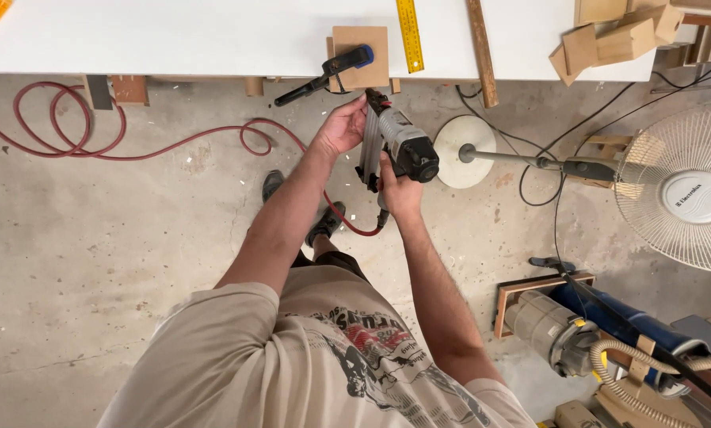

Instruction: The person assembles small wooden blocks on a white workbench. They apply glue to a block, attach it to another piece, and use a try square to check alignment. The person then clamps the assembly and uses a nail gun to fasten the pieces together.

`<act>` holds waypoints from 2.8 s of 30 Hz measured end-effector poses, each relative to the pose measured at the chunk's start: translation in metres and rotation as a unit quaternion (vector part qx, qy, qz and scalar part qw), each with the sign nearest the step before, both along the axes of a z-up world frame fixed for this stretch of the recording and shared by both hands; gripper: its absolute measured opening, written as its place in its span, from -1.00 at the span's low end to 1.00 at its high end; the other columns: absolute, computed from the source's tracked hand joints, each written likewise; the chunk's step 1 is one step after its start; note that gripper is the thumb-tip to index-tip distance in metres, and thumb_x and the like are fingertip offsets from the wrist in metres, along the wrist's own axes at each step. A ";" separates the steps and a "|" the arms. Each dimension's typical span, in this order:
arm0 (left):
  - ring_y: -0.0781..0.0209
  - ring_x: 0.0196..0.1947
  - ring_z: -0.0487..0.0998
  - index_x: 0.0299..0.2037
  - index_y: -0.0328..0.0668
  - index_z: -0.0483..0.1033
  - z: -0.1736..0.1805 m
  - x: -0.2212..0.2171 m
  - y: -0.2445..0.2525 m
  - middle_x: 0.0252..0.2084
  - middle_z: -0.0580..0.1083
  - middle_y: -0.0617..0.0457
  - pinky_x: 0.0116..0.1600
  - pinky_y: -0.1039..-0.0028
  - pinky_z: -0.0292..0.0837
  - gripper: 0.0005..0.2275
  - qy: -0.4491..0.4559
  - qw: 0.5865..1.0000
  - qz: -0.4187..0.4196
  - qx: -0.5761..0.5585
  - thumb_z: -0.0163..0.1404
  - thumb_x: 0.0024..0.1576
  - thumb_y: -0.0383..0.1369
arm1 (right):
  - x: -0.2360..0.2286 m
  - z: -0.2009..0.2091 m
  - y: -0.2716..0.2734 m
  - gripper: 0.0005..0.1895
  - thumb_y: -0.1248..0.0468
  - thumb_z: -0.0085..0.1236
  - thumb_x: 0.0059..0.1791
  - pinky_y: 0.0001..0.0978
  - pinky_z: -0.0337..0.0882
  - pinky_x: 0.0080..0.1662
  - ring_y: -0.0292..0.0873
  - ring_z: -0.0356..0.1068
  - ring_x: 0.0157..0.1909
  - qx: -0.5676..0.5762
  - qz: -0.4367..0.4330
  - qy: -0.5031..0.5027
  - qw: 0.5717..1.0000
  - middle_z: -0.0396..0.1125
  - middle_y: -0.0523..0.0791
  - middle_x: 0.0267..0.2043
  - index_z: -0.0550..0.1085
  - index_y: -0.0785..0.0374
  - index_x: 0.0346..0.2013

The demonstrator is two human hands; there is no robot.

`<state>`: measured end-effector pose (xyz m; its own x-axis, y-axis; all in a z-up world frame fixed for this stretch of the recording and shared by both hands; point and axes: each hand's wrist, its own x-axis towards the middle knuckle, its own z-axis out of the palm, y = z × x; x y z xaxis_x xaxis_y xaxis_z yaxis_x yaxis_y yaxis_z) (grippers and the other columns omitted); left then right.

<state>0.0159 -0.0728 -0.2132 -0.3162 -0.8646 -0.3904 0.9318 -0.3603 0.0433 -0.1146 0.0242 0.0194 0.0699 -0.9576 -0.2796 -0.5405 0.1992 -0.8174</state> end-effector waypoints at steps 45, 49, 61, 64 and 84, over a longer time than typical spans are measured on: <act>0.09 0.00 0.68 -0.04 -0.17 0.66 -0.026 0.007 -0.005 -0.08 0.66 0.01 0.28 0.33 0.46 -0.76 -0.002 1.000 -0.020 0.001 0.13 0.22 -0.21 | 0.027 0.014 -0.024 -0.41 0.03 -0.02 0.19 -0.30 0.30 -0.40 -0.24 0.30 -0.67 0.028 0.002 0.033 0.999 0.29 -0.19 -0.76 0.43 0.06 -0.74; 0.12 -0.01 0.69 -0.05 -0.16 0.67 -0.023 0.008 -0.002 -0.10 0.67 0.02 0.28 0.36 0.47 -0.76 -0.006 1.000 -0.020 0.008 0.14 0.21 -0.21 | 0.025 0.014 -0.024 -0.41 0.03 -0.02 0.19 -0.30 0.30 -0.40 -0.24 0.29 -0.67 0.033 0.004 0.035 0.999 0.28 -0.19 -0.77 0.43 0.06 -0.74; 0.10 0.01 0.67 -0.07 -0.13 0.69 0.044 0.019 0.017 -0.09 0.67 0.03 0.29 0.32 0.45 -0.79 -0.011 0.999 -0.039 -0.017 0.15 0.20 -0.23 | 0.022 0.021 -0.005 -0.41 0.03 -0.03 0.19 -0.32 0.28 -0.42 -0.25 0.28 -0.69 0.039 -0.006 0.033 0.999 0.27 -0.20 -0.77 0.42 0.06 -0.73; 0.08 0.04 0.66 -0.06 -0.10 0.69 0.032 0.017 0.029 -0.07 0.66 0.02 0.30 0.31 0.43 -0.78 0.000 0.999 -0.041 -0.012 0.13 0.21 -0.21 | 0.028 0.035 0.008 -0.42 0.03 0.05 0.15 -0.31 0.30 -0.40 -0.19 0.31 -0.68 0.026 -0.003 0.065 0.998 0.29 -0.16 -0.76 0.43 0.09 -0.76; 0.14 0.01 0.67 -0.09 -0.13 0.69 -0.034 0.044 0.006 -0.12 0.67 0.07 0.29 0.38 0.44 -0.78 0.001 0.999 -0.053 -0.009 0.14 0.20 -0.21 | 0.069 0.032 -0.009 -0.46 0.07 -0.01 0.19 -0.32 0.31 -0.40 -0.30 0.29 -0.67 0.014 0.001 0.038 0.999 0.27 -0.21 -0.76 0.43 0.09 -0.69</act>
<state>0.0597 -0.0670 -0.2467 -0.4079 -0.8331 -0.3736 0.8881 -0.4570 0.0494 -0.0458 0.0155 0.0514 0.0487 -0.9491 -0.3112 -0.6017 0.2208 -0.7676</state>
